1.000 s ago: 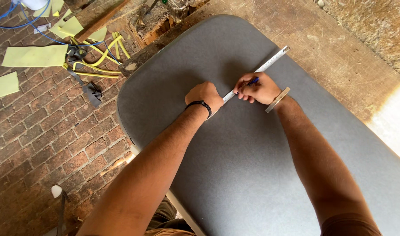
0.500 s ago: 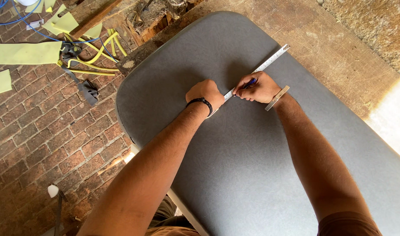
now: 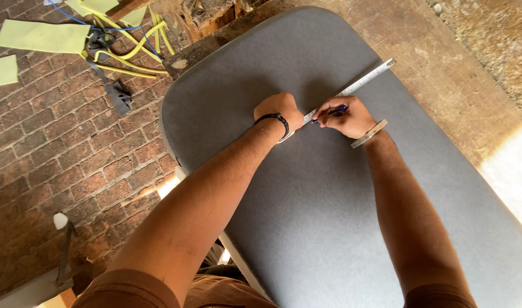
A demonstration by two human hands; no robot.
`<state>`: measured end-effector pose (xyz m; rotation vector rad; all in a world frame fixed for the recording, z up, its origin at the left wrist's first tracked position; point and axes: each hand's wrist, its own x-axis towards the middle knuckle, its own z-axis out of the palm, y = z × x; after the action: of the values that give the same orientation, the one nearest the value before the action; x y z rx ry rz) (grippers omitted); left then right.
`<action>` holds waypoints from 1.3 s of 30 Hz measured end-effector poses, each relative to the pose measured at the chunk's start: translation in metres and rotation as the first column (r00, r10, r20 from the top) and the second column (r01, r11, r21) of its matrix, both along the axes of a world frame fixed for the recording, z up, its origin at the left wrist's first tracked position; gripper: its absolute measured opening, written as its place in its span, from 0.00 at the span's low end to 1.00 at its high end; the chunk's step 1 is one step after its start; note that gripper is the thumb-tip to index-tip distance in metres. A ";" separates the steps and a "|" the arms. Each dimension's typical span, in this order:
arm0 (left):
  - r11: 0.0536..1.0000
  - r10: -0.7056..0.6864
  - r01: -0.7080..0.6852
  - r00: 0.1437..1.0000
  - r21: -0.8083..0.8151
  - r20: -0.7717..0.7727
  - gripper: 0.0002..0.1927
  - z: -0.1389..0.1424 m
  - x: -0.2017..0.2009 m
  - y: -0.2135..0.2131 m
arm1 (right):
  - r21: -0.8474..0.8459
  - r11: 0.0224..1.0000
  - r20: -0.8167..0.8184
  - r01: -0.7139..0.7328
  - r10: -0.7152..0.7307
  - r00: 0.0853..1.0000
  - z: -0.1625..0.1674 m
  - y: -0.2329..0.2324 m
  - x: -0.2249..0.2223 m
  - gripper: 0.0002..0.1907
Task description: The person measures a gray fabric-covered cushion using a tape measure and marks points with a pen. They then use a wooden straightedge to draw straight lines across the fabric surface.
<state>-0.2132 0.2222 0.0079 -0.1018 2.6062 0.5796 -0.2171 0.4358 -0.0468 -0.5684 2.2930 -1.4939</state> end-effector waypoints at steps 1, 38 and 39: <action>1.000 -0.009 0.009 1.000 0.004 0.010 0.12 0.001 0.000 0.001 | -0.006 1.000 -0.012 -0.005 0.005 1.000 -0.001 0.001 0.000 0.06; 1.000 -0.005 0.006 0.996 -0.014 0.092 0.11 0.011 0.006 0.002 | -0.106 0.975 0.021 0.196 -0.195 0.981 -0.007 0.000 0.005 0.07; 1.000 -0.002 0.004 0.996 -0.012 0.094 0.12 0.011 0.006 0.002 | -0.123 0.979 0.008 0.163 -0.164 0.986 -0.007 0.000 0.005 0.06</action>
<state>-0.2075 0.2242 0.0186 -0.1258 2.5188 0.5451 -0.2120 0.4354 -0.0534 -0.4220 2.3094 -1.7216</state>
